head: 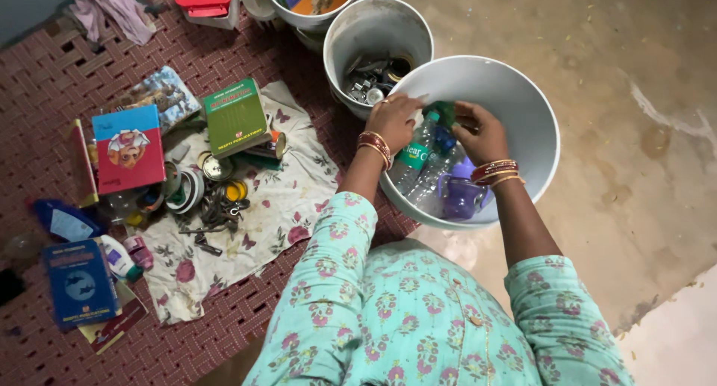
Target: The person sorts various household and school-related items, including books, bottles, and a large metal ring, placing them into different buckets and arranging others on a woven surface.
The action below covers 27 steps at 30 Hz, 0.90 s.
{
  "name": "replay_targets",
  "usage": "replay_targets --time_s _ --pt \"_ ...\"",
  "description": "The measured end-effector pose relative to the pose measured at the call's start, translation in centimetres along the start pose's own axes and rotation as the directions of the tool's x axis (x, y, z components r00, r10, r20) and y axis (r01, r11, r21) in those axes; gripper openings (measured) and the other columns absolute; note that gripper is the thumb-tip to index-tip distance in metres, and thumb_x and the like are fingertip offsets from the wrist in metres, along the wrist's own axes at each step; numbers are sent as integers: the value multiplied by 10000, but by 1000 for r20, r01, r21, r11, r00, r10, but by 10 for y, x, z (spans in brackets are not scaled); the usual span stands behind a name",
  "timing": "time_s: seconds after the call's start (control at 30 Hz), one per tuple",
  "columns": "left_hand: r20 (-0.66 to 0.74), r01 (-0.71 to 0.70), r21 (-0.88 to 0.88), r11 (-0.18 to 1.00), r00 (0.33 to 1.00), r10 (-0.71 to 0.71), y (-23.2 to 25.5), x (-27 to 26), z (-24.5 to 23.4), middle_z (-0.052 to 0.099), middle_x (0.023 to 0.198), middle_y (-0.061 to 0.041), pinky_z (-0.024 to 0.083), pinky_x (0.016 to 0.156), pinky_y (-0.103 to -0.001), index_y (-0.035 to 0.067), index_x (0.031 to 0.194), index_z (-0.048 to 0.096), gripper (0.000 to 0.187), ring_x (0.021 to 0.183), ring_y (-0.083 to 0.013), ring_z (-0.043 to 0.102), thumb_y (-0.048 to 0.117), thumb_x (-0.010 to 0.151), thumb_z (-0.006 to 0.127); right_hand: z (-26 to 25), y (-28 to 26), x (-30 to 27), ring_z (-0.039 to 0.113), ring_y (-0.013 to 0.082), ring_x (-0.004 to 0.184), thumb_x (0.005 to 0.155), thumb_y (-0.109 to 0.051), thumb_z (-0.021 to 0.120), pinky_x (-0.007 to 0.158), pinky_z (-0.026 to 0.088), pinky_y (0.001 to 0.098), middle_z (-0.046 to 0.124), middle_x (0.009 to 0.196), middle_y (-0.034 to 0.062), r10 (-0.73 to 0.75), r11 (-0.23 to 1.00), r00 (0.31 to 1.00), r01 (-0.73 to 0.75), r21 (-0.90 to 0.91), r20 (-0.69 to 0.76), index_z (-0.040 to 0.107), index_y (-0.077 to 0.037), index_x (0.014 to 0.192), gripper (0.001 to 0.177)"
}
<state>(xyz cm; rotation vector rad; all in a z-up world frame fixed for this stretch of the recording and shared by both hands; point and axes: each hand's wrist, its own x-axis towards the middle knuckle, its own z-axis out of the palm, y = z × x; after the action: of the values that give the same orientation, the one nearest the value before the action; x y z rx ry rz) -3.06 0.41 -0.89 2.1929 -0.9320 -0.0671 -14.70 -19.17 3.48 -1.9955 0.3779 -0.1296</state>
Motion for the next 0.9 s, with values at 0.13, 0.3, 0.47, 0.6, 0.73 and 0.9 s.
replay_targets --time_s 0.13,0.3,0.47,0.6,0.73,0.9 --pt "-57 6 54 999 998 -2 5 -17 7 689 1229 -75 391 1077 -444 166 1186 697 438 1267 -293 552 118 756 759 -12 -3 -20 707 191 1129 911 7 695 1004 571 323 721 1244 103 -39 996 999 42 75 -33 645 -12 1317 410" --pt "-6 106 -3 994 994 -106 8 -47 10 651 1313 -101 380 1155 -419 162 1216 699 442 1329 -318 509 137 784 787 -22 -6 -45 709 182 1114 929 -9 691 980 573 314 722 1245 105 -74 989 995 82 120 -66 648 -10 1323 396" --pt "-30 73 8 997 997 -72 0 -76 18 657 1332 -96 374 1163 -412 139 1171 709 379 1361 -333 505 154 798 776 -21 -14 -65 704 172 1107 952 -24 700 960 572 293 727 1230 108 -129 969 989 142 204 -73 655 -1 1319 370" --pt "-21 -6 165 986 1000 10 -10 -100 31 665 1350 -62 348 1262 -402 147 1104 733 205 1423 -286 507 263 936 742 -17 -25 -88 702 160 1064 974 -46 701 920 571 278 733 1192 106 -130 966 988 145 216 -85 662 9 1315 348" --pt "-81 77 198 977 995 -62 -3 -126 42 591 1471 -46 334 1246 -403 163 1119 735 225 1489 -314 414 312 951 715 -16 -36 -116 707 152 1075 999 -58 703 945 579 260 728 1199 111 -189 929 980 199 313 -62 643 25 1315 332" --pt "3 166 88 982 986 -167 18 -165 33 382 1599 -113 329 1192 -445 172 1523 465 709 1471 -374 349 360 890 723 -7 -35 -139 713 148 1003 1008 -41 711 873 594 257 729 1154 104 -163 902 984 176 394 -67 667 33 1291 296"
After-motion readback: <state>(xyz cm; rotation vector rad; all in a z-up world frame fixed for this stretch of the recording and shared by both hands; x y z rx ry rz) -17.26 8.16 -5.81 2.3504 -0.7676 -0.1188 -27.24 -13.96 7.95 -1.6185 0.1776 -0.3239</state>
